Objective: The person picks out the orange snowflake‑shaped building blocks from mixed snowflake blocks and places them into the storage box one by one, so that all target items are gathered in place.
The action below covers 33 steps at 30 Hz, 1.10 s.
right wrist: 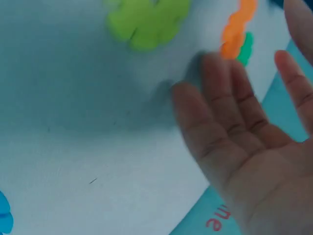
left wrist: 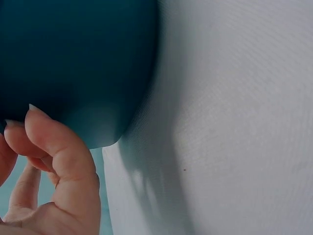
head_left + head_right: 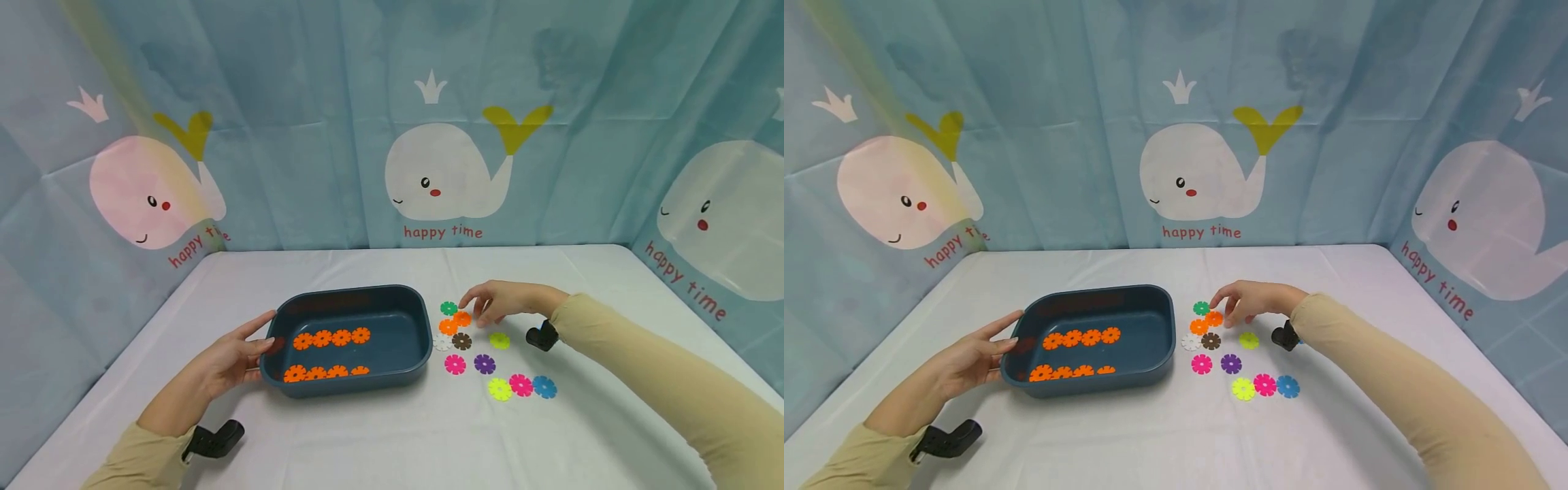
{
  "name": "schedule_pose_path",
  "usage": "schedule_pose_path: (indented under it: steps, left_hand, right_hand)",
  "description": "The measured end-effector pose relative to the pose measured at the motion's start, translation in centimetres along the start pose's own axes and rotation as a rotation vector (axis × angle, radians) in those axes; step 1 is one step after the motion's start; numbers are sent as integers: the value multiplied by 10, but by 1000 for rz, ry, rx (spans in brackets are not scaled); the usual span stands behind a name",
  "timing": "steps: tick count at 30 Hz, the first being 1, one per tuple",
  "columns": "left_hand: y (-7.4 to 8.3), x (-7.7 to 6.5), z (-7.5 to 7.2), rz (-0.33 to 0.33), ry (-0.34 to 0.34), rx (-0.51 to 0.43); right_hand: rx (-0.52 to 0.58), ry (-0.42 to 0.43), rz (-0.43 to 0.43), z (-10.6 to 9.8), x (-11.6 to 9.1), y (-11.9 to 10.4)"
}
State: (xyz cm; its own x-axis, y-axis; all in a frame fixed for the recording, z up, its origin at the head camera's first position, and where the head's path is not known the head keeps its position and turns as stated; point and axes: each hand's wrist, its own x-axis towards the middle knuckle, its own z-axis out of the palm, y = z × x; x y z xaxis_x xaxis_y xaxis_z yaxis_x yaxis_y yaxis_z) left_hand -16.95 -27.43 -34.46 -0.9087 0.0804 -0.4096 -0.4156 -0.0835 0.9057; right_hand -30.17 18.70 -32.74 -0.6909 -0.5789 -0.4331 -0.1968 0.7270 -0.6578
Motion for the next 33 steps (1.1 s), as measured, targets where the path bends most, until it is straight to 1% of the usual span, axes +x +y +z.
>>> schedule_pose_path:
  steps: [6,10,11,14,17,18,27,33]
  left_hand:
    - [-1,0,-1,2,-1,1]
    - [-2,1,-1,7,-23,19]
    - [-1,1,-2,-2,-22,17]
    - [-2,1,-2,2,-32,28]
    - [-1,-1,0,-4,-17,31]
    - [-1,-1,1,5,-15,38]
    - [2,-3,3,-2,1,25]
    - [0,-2,1,1,-10,31]
  right_hand:
    - [-51,-46,7,2,15,4]
    - [-87,-37,42,4,22,3]
    - [-98,-37,46,4,23,2]
    - [-113,-34,66,4,25,-1]
    - [-128,-35,72,5,26,-3]
    - [-131,-32,75,5,26,-3]
    - [-164,19,21,8,23,-3]
    - [-165,46,31,10,24,-2]
